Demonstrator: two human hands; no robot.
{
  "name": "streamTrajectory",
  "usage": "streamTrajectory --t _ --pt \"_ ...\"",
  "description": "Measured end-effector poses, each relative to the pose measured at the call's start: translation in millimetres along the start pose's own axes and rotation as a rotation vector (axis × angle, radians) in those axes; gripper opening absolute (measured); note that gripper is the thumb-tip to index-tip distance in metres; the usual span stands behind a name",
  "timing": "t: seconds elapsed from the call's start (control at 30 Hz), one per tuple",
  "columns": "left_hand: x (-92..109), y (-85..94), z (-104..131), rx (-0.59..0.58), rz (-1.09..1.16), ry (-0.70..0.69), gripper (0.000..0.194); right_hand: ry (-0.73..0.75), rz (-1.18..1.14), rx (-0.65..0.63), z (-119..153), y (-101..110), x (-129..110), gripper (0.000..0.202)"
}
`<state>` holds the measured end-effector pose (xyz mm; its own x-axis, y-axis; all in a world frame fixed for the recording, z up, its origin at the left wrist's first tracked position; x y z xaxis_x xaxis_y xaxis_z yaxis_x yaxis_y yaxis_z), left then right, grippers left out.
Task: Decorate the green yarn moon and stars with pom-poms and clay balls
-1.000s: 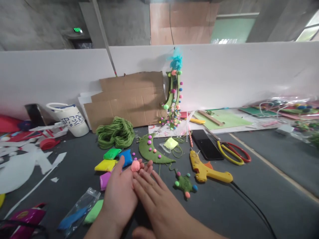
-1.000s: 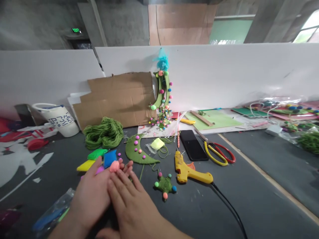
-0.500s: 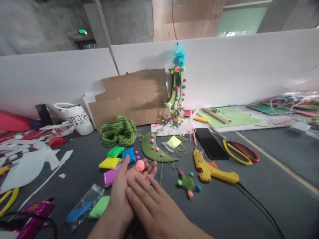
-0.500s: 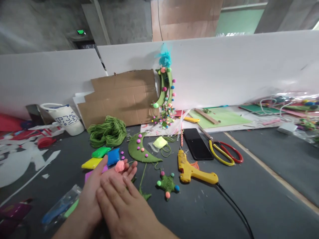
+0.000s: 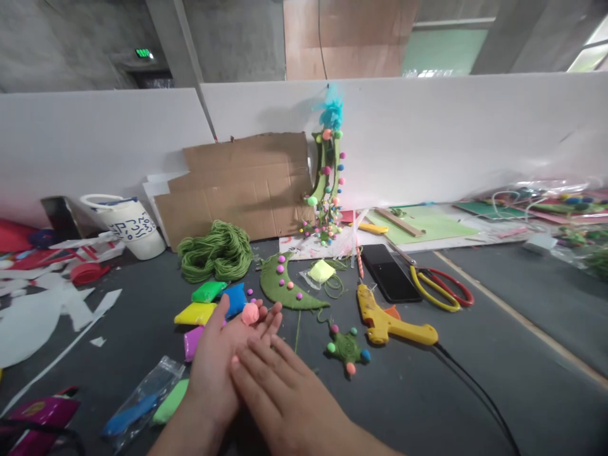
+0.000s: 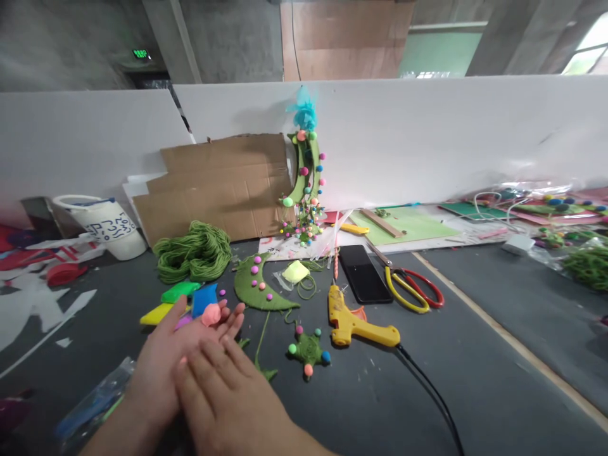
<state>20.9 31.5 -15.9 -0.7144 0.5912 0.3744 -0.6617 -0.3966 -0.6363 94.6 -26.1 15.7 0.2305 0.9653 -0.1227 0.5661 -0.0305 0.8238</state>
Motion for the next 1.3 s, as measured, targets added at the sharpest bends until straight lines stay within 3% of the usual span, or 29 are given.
streamTrajectory --t 0.1,0.17,0.3,0.6,0.93,1.03,1.2,1.3 --pt "-7 0.2 2 0.019 -0.008 0.056 0.033 0.003 -0.02 -0.037 0 -1 2 0.068" --pt "-11 -5.4 3 -0.058 -0.014 0.1 0.036 -0.083 -0.032 -0.07 3 1 11 0.07" --pt "-13 -14.8 4 -0.222 0.02 0.131 0.039 -0.212 -0.025 -0.031 6 16 21 0.053" --pt "-7 -13.4 3 -0.242 0.037 0.043 0.029 -0.231 -0.108 0.161 0 29 17 0.027" --pt "-30 -19.1 12 -0.163 -0.022 0.042 0.025 -0.424 -0.127 0.257 1 25 29 0.009" --pt "-24 -16.5 10 -0.148 -0.02 0.021 0.025 -0.56 -0.404 0.388 9 23 42 0.007" --pt "6 -2.5 3 -0.057 0.112 -0.104 0.027 -0.866 -1.26 0.602 27 -2 54 0.019" --pt "18 2.0 1 -0.049 0.146 -0.133 0.026 -0.953 -1.481 0.67 32 -8 52 0.03"
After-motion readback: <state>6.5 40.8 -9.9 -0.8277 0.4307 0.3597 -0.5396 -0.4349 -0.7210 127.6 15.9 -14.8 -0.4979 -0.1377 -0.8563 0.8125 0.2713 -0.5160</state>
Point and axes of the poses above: each hand's wrist, its own z-axis away from the middle knuckle, its own y-axis out of the back of the hand, x = y × z, the point moved 7 cm from there along -z, towards the middle knuckle, and after that the axes turned 14 degrees about y, right-handed, at the moved point
